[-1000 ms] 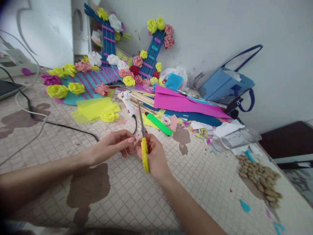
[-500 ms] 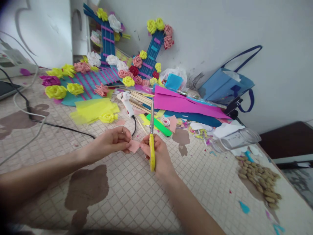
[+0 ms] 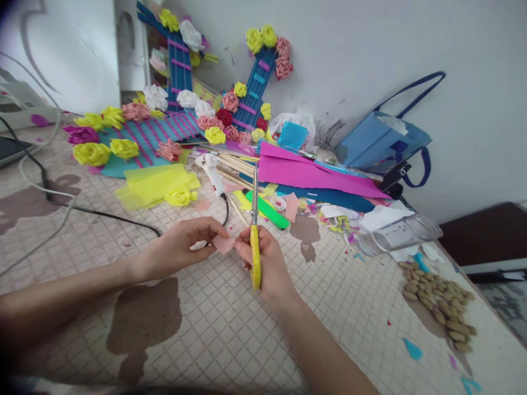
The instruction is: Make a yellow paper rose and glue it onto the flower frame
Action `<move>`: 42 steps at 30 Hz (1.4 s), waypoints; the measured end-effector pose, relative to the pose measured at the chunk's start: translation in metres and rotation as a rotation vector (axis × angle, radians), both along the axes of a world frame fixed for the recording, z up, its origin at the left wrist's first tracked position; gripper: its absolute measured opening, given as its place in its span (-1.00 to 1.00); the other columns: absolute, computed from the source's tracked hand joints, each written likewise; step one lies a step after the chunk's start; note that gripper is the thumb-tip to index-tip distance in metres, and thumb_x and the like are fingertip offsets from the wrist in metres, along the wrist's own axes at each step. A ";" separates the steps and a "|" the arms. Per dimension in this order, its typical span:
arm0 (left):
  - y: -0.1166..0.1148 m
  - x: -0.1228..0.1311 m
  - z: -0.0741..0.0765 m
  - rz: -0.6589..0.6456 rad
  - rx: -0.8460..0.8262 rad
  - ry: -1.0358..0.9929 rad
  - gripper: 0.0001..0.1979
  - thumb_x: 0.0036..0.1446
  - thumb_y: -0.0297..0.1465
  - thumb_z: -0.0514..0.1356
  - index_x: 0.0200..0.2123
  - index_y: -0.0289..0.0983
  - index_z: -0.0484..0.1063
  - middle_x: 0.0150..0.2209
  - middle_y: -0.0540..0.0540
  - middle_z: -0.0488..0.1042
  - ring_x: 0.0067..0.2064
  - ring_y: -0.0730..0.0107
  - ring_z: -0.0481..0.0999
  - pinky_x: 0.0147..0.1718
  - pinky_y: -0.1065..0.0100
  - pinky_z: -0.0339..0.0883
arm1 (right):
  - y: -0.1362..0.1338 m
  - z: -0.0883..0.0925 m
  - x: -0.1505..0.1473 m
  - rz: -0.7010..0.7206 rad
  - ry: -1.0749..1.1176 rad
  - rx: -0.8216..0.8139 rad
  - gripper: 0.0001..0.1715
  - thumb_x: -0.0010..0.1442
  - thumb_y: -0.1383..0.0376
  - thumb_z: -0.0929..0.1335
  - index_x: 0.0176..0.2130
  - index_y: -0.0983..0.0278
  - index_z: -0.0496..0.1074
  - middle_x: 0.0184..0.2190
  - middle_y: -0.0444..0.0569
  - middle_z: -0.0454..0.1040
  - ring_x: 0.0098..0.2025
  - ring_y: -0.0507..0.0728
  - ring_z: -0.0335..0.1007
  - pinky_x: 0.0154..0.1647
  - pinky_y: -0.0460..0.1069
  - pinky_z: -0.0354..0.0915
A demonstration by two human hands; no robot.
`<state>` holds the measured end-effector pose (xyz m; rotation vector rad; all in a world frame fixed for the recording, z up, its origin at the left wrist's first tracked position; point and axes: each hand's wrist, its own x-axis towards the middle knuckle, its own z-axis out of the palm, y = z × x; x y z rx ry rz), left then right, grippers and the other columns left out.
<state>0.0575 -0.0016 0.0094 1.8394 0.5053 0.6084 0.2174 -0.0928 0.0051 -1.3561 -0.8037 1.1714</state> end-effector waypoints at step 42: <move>0.001 -0.001 0.000 -0.044 -0.268 -0.074 -0.83 0.10 -0.34 0.22 -0.34 -0.35 0.42 -0.34 -0.08 0.49 -0.26 0.39 0.48 -0.23 0.35 0.35 | -0.001 0.002 -0.001 0.042 0.068 -0.010 -0.76 -0.06 0.27 0.41 -0.36 0.23 0.30 -0.54 -0.24 0.28 -0.63 -0.09 0.07 -0.65 -0.14 0.03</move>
